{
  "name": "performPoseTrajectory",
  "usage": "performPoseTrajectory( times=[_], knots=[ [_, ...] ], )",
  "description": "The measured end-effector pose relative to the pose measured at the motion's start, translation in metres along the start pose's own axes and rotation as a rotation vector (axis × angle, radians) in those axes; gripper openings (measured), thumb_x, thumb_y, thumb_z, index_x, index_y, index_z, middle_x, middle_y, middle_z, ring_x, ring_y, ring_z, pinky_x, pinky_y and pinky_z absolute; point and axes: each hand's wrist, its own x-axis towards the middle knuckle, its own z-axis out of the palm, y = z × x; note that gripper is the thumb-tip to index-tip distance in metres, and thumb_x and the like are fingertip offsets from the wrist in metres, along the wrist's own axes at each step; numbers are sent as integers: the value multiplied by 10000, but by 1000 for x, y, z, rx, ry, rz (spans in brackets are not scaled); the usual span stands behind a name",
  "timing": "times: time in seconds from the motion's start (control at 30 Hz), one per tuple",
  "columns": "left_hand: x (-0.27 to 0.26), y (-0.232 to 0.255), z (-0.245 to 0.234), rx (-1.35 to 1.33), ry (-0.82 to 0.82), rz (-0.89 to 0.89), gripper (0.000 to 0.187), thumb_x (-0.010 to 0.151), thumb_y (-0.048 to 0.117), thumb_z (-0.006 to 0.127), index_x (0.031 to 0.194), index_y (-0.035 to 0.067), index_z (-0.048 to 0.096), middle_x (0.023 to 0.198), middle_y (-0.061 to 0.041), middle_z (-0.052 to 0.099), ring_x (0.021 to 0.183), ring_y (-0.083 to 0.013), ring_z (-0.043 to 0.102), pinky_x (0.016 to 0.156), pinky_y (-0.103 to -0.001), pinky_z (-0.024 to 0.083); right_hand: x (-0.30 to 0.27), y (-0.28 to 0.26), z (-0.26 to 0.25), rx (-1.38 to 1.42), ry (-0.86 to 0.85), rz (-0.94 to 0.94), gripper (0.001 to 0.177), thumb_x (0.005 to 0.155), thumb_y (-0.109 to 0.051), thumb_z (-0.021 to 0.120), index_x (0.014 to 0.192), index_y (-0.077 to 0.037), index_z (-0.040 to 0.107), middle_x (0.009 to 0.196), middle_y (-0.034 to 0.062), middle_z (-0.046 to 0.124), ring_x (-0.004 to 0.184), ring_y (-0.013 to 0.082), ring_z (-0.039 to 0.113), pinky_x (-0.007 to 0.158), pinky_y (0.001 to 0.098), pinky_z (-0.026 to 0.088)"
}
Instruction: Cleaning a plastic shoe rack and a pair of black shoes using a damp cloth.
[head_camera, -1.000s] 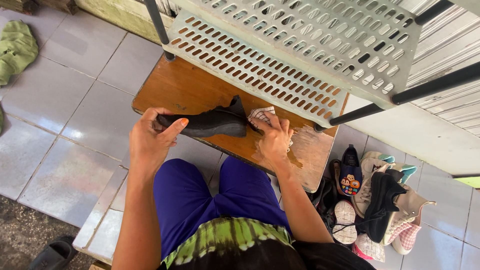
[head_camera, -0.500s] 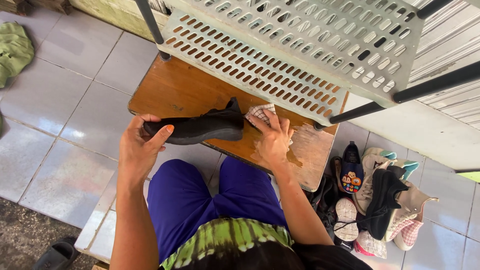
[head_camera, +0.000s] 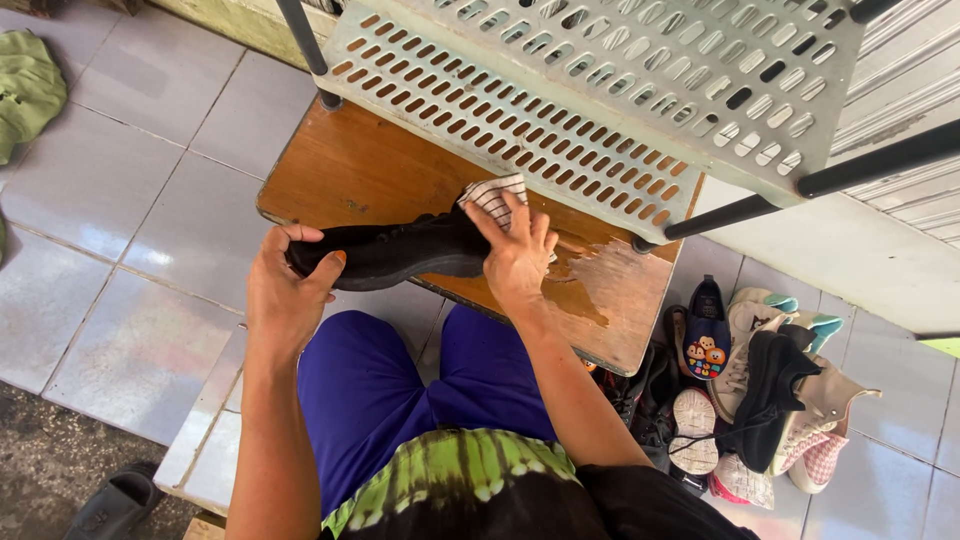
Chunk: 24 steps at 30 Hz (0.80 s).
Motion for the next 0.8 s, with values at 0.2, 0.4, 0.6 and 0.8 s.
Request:
performPoseTrajectory(
  times=[0.2, 0.4, 0.6, 0.8],
  knots=[
    [-3, 1, -3, -10, 12, -29, 303, 866, 78, 732, 1121, -36, 612, 790, -175, 570, 589, -187, 643, 480, -265, 585, -4, -4, -20, 69, 28, -74, 664, 877, 16, 527, 1304, -475, 659, 1368, -16, 496, 1079, 268, 455, 765, 403, 361],
    [-2, -4, -3, -12, 32, -27, 282, 852, 67, 733, 1092, -32, 621, 752, -181, 597, 563, -183, 654, 457, -257, 582, -26, -4, -12, 85, -34, -59, 713, 811, 68, 549, 1313, -426, 659, 1370, -10, 480, 1046, 259, 458, 765, 388, 376],
    [2, -13, 0, -72, 72, -46, 305, 853, 76, 740, 1105, -46, 619, 735, -178, 599, 542, -154, 640, 442, -229, 581, -27, 17, -24, 138, 16, -41, 763, 797, 90, 520, 1346, -423, 650, 1360, 10, 486, 1075, 289, 462, 749, 390, 381],
    [4, -11, 2, -67, 65, -49, 303, 863, 89, 739, 1110, -38, 617, 745, -172, 605, 537, -135, 641, 440, -222, 591, -44, -30, -40, 205, -32, -175, 732, 785, 79, 543, 1296, -428, 672, 1418, -14, 506, 1149, 272, 470, 798, 392, 366]
  ],
)
